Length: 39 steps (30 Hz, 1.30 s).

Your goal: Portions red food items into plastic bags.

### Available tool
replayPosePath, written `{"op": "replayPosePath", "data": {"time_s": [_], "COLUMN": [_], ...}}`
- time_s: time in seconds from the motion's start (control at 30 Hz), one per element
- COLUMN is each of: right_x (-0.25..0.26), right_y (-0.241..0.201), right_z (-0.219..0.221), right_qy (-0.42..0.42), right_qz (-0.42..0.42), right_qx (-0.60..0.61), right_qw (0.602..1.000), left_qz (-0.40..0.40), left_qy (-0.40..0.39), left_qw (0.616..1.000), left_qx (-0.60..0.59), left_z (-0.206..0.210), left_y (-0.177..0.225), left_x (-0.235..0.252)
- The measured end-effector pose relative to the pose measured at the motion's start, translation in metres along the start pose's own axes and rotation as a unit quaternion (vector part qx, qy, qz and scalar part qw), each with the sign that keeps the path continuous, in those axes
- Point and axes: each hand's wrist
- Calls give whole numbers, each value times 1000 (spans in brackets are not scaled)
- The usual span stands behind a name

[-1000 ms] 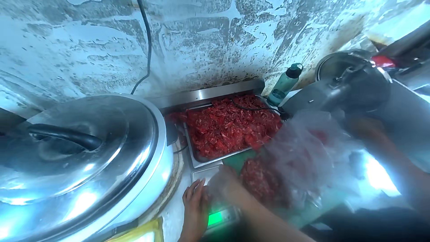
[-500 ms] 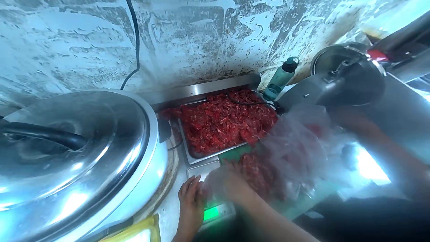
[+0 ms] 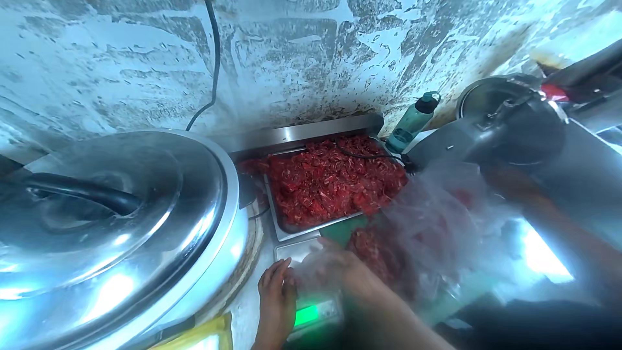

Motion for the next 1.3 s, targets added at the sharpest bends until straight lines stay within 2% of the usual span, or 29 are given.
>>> {"op": "replayPosePath", "data": {"time_s": [0.1,0.2,0.33,0.43,0.53,0.63,0.73,0.9,1.07,1.17,1.3], "right_x": [-8,-18,-28,-28,-27,-32,-44,-52,-54,-54,-51], "right_y": [-9,-21,-37,-45,-37,-35,-46,-83,-102,-98,-87], "right_z": [-4,1,9,7,0,-11,-19,-33,-31,-12,17], "right_qy": [0,50,129,161,118,149,203,234,177,108,43], "right_qz": [-35,-74,-90,-115,-79,-111,-156,-260,-281,-271,-240], "right_qx": [-6,-138,-289,-309,-248,-107,-22,70,107,121,179], "right_qw": [999,987,944,930,958,977,966,934,937,949,953], "left_qz": [15,24,-30,-73,-85,-72,-83,-32,-2,67,101], "left_qy": [-5,2,-16,-37,-27,-32,-48,-37,-39,-72,-70], "left_qw": [1000,1000,998,992,989,989,988,994,999,989,978], "left_qx": [-11,13,57,101,114,121,121,100,21,-107,-169], "left_z": [-5,-8,-15,-17,-17,-19,-25,-38,-62,-77,-74], "left_y": [11,19,27,29,29,27,29,37,69,102,129], "left_x": [1,1,2,4,0,6,4,-1,1,15,26]}}
Point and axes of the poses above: each hand's wrist, its own x-axis towards the middle knuckle, its own z-axis out of the palm, y = z × x, and after that the axes turned 2 degrees about -x, right-handed
